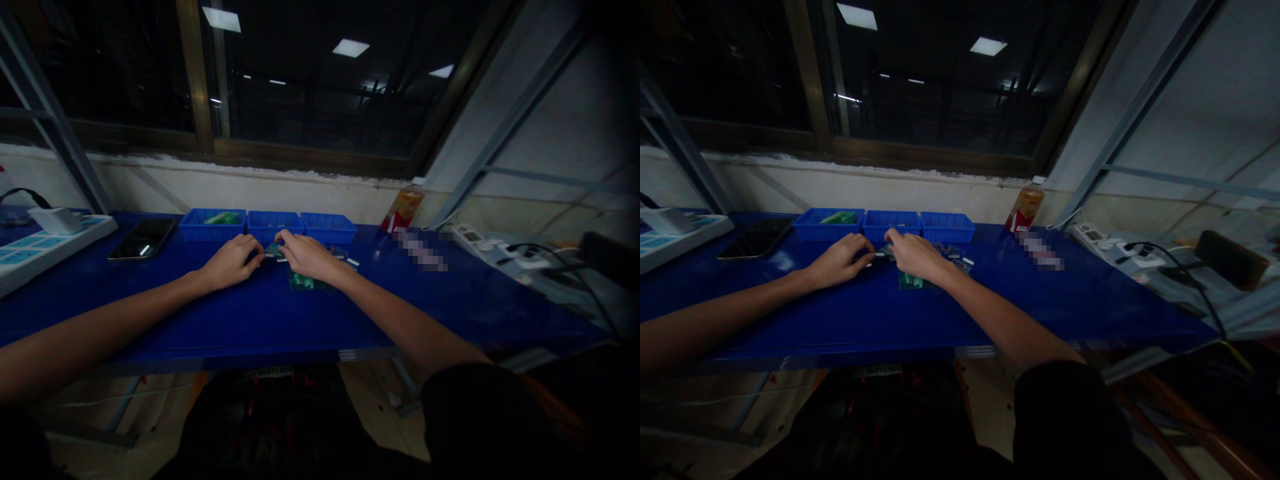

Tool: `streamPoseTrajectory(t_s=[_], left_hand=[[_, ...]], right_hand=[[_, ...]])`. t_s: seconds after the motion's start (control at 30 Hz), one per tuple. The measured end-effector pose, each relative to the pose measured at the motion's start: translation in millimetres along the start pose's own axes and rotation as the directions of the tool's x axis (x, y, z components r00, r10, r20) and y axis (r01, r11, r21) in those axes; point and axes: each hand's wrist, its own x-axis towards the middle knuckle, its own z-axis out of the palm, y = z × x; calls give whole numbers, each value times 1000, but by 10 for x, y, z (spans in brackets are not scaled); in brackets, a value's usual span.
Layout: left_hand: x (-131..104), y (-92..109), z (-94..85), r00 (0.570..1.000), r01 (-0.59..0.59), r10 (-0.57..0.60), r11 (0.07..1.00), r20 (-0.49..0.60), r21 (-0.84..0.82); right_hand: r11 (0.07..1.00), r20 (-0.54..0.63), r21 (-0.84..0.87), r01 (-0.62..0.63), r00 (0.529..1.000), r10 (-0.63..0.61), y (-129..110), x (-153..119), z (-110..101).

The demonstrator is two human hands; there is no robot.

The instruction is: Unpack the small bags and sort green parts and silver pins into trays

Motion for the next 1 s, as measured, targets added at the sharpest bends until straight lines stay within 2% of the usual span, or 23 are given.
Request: streamPoseTrajectory(t_s=[0.13,0.27,0.33,0.63,0.8,1.0], left_hand=[[7,23,-24,999,16,-17,1000,-40,-22],[3,12,-22,997,27,-29,999,-68,-32],[0,8,-18,997,28,-30,999,-75,-37],[-1,-8,2,996,18,-22,999,-83,-51],[7,7,-18,995,31,-37,998,-95,-59],[-13,-3,-10,989,39,-52,995,-140,-95]], right_hand=[[1000,27,-6,31,999,-31,-51,-12,-6],[999,116,-42,26,993,-21,-43,-6,86],[999,119,-36,32,992,-28,-31,-1,136],[998,-76,40,51,996,-48,-105,8,183],[997,-172,76,33,985,-19,-106,23,185],[992,-217,126,26,976,2,-89,26,167]])
